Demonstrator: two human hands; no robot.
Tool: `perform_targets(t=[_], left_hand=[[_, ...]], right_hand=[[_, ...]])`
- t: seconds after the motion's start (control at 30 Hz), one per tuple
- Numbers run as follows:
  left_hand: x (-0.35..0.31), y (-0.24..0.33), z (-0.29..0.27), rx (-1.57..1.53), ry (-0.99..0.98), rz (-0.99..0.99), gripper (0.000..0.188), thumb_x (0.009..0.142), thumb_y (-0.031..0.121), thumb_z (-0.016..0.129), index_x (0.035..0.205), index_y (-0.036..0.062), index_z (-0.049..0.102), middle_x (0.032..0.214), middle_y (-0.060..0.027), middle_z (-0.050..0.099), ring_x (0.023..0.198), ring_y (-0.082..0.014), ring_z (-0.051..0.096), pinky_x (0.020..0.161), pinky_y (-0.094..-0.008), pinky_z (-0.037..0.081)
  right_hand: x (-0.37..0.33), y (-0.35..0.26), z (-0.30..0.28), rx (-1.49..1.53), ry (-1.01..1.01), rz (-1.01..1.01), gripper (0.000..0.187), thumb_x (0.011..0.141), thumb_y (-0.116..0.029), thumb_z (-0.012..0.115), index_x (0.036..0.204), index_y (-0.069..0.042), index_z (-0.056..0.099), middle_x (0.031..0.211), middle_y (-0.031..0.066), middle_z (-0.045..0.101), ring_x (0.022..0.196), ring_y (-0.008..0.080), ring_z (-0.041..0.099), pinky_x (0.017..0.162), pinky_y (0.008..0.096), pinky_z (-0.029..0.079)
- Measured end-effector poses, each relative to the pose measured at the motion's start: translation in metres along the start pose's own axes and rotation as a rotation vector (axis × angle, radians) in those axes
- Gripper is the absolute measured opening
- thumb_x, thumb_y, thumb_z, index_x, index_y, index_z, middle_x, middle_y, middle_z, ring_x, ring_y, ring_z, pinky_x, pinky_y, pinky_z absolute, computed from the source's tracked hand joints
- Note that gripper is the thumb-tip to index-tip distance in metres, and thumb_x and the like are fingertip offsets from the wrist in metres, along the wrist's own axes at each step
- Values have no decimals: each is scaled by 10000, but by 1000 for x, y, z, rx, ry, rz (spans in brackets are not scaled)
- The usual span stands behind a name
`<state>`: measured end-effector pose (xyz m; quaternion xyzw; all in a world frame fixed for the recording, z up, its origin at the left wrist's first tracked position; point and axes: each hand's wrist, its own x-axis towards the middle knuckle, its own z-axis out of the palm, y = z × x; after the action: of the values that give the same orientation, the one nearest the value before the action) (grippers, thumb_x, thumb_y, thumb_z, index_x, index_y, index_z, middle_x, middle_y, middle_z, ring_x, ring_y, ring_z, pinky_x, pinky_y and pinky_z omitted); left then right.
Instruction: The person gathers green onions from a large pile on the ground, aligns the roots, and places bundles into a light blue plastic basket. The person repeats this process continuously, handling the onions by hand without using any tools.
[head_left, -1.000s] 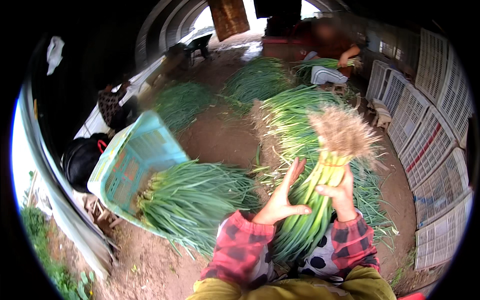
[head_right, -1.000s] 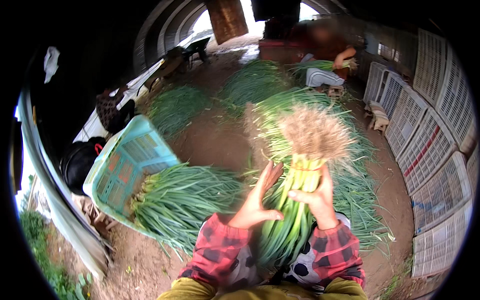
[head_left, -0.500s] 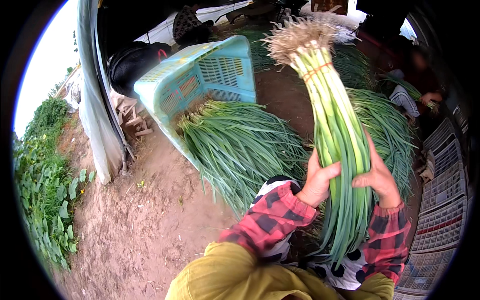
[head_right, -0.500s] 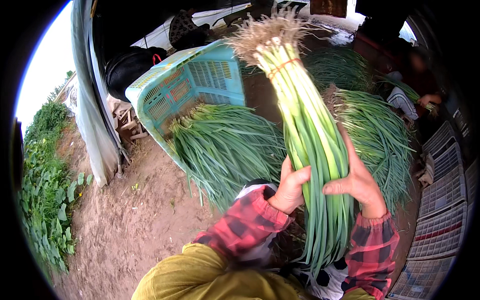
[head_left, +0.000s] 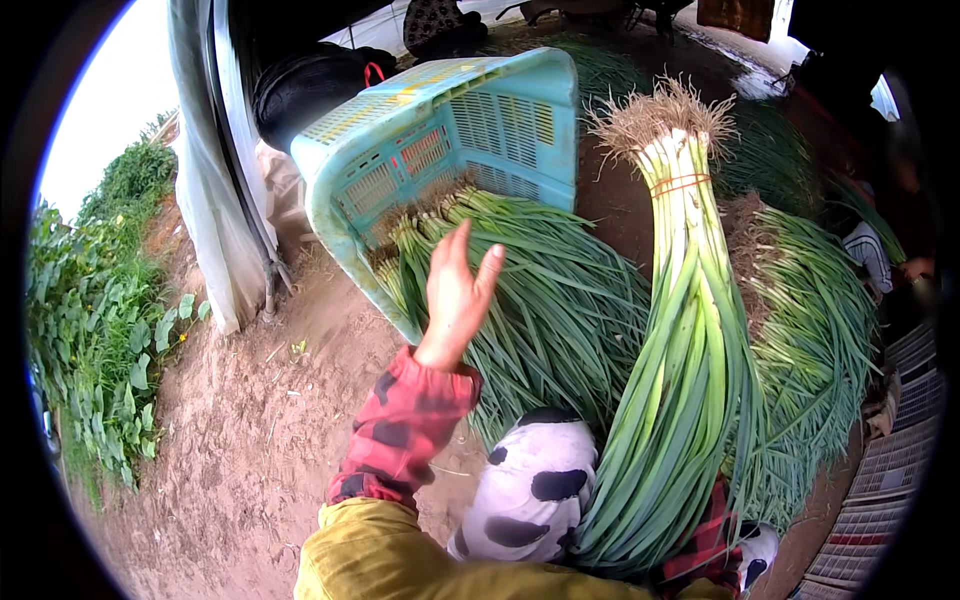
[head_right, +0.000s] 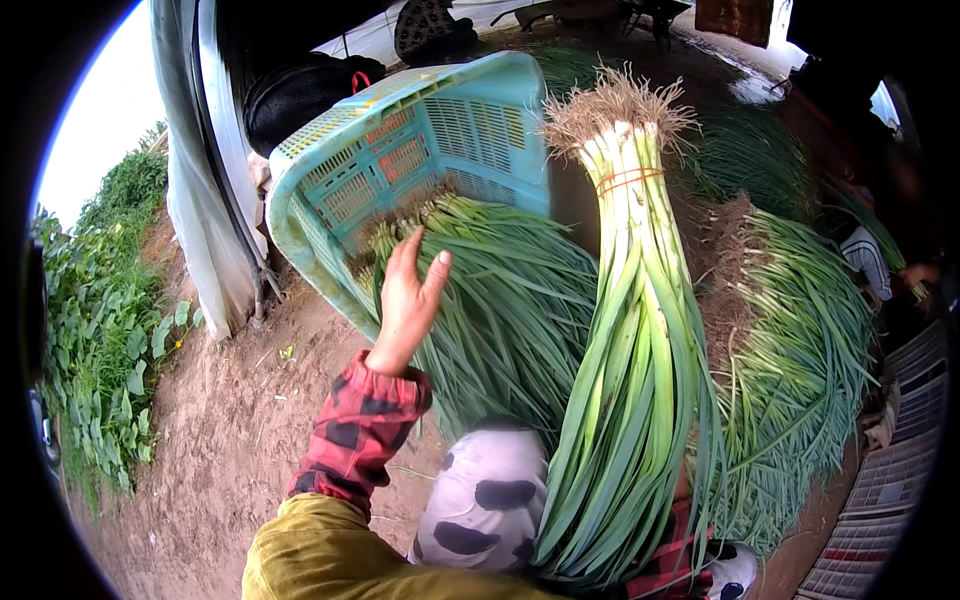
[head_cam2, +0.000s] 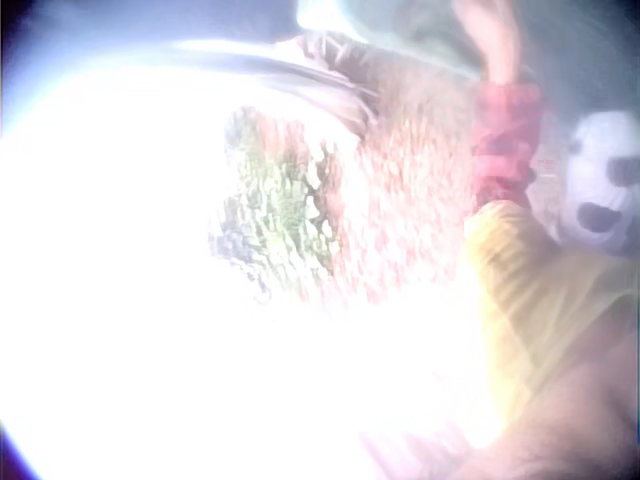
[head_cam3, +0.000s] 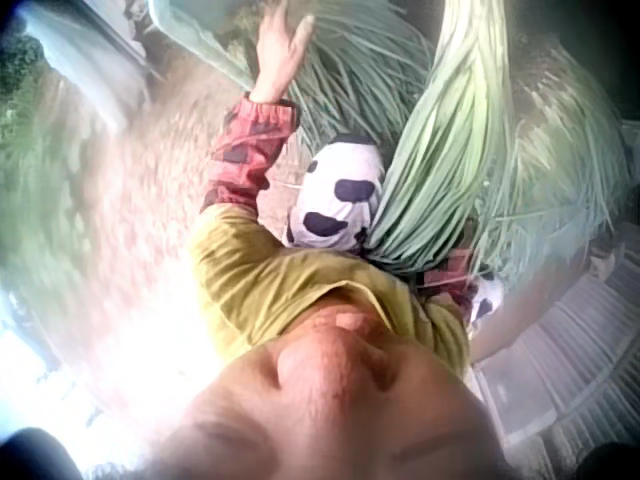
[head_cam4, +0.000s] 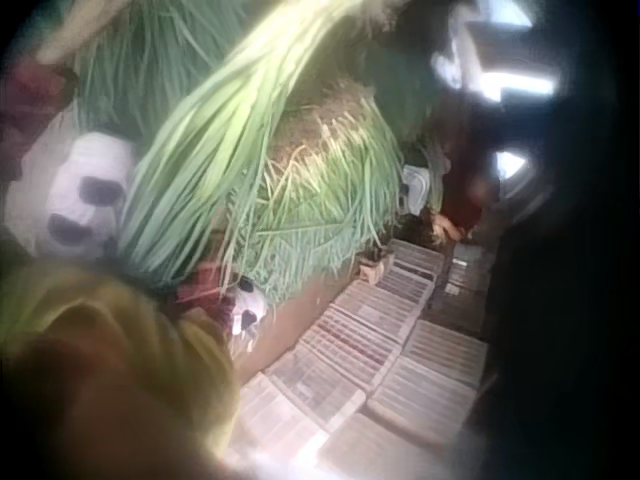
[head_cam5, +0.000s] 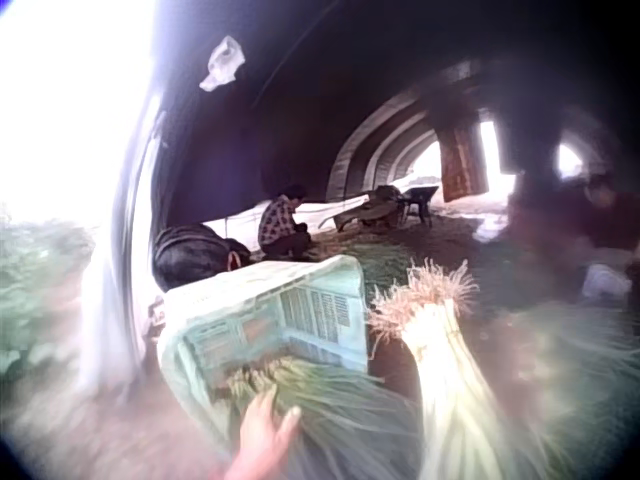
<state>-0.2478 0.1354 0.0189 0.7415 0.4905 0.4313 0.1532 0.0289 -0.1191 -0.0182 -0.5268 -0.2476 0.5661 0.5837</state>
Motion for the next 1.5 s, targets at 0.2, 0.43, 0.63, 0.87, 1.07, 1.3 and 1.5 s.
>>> perform_targets(t=[0.2, 0.43, 0.63, 0.87, 1.07, 1.3, 1.5], left_hand=[[-38, -216, 95, 81, 12, -968, 981, 845, 668, 454, 1491, 23, 93, 1482, -345, 160, 1352, -527, 183, 1123, -529, 180], [-36, -216, 154, 246, 78, -898, 850, 883, 544, 481, 1483, 38, 154, 1473, -287, 235, 1344, -499, 216, 1107, -528, 207], [-58, -218, 153, 285, 25, -799, 621, 856, 342, 501, 1358, 28, 313, 1312, -248, 382, 1196, -438, 374, 1003, -483, 321], [-170, -175, 73, 146, -294, -273, 397, 825, 105, 526, 1211, 16, 499, 1124, -202, 553, 1023, -367, 557, 883, -430, 454], [-190, -79, -85, -204, -440, -734, 292, 804, -93, 468, 1049, -45, 619, 923, -144, 673, 862, -262, 669, 830, -370, 519], [68, -72, 22, 465, 56, 123, 560, 826, 205, 614, 1324, 6, 454, 1412, -229, 400, 1345, -417, 314, 1103, -496, 264], [93, -271, 79, 958, -91, -1106, 915, 769, 687, 536, 1450, 110, 334, 1576, -113, 125, 1436, -361, 121, 1081, -586, 221]], right_hand=[[71, -2, 32, -157, -141, 75, 514, 834, -237, 636, 1287, -38, 496, 1127, 34, 591, 918, 130, 562, 801, 277, 469], [220, 8, 137, -213, -442, 200, 416, 901, -272, 564, 1247, -44, 529, 1075, 26, 598, 834, 105, 560, 723, 255, 485], [334, 108, 305, -789, -644, -303, 823, 665, -175, 753, 1383, -9, 386, 1094, 164, 643, 1000, 293, 624, 881, 374, 484], [307, 91, 311, -1293, -560, -93, 935, 675, -149, 694, 1488, -167, 232, 1177, 238, 589, 1008, 387, 620, 847, 435, 499], [292, 114, 318, -1484, -476, -254, 887, 732, -157, 649, 1495, -144, 196, 1141, 279, 558, 968, 407, 627, 832, 450, 507], [301, 167, 285, -1179, -445, -636, 753, 805, -421, 588, 1412, -59, 330, 1172, 241, 523, 762, 362, 624, 643, 427, 522], [246, 132, 257, -1334, -514, -582, 891, 677, -349, 727, 1396, -7, 326, 1223, 230, 433, 1093, 398, 475, 832, 452, 484]])
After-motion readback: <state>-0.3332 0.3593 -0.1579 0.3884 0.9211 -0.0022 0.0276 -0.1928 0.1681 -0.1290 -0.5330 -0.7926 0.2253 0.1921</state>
